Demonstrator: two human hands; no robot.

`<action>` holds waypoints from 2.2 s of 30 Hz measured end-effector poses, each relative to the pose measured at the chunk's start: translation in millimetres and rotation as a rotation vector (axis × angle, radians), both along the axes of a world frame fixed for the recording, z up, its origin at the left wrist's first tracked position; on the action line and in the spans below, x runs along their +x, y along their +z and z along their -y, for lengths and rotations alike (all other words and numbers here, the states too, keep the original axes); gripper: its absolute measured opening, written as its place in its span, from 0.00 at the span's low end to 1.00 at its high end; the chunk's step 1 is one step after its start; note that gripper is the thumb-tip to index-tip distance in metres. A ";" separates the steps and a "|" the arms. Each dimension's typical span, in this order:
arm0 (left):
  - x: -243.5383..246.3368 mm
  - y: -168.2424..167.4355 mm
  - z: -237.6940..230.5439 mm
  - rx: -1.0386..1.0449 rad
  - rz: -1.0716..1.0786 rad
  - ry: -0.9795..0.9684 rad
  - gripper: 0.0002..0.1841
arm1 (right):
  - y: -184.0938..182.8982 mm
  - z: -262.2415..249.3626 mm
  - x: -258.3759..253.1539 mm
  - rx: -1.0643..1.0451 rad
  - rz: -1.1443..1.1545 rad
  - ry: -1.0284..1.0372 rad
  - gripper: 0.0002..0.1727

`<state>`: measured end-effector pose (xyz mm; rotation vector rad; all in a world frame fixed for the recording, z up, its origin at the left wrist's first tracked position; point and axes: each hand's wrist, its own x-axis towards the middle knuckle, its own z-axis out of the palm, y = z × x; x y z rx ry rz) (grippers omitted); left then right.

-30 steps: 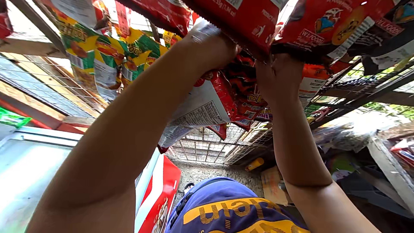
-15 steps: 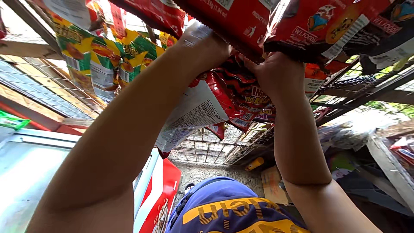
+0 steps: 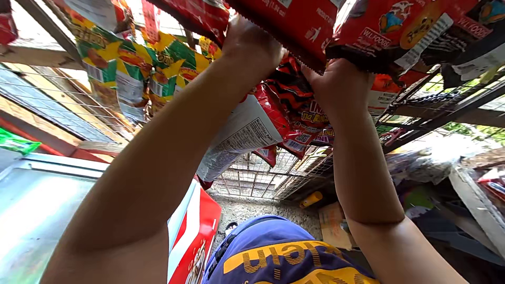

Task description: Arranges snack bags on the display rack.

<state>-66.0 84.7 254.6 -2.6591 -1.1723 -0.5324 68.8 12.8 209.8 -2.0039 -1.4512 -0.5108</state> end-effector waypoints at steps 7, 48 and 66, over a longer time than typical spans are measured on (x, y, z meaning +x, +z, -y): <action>1.6 -1.6 -3.6 -0.044 -0.035 -0.047 0.20 | 1.7 6.7 5.7 0.096 -0.082 0.160 0.25; 4.7 -0.1 6.0 -0.096 -0.073 0.067 0.18 | 13.5 1.2 -11.5 -0.040 0.017 0.143 0.21; -11.9 -23.3 17.5 -0.002 0.231 -0.014 0.16 | -76.9 82.7 8.2 0.439 -0.002 0.687 0.21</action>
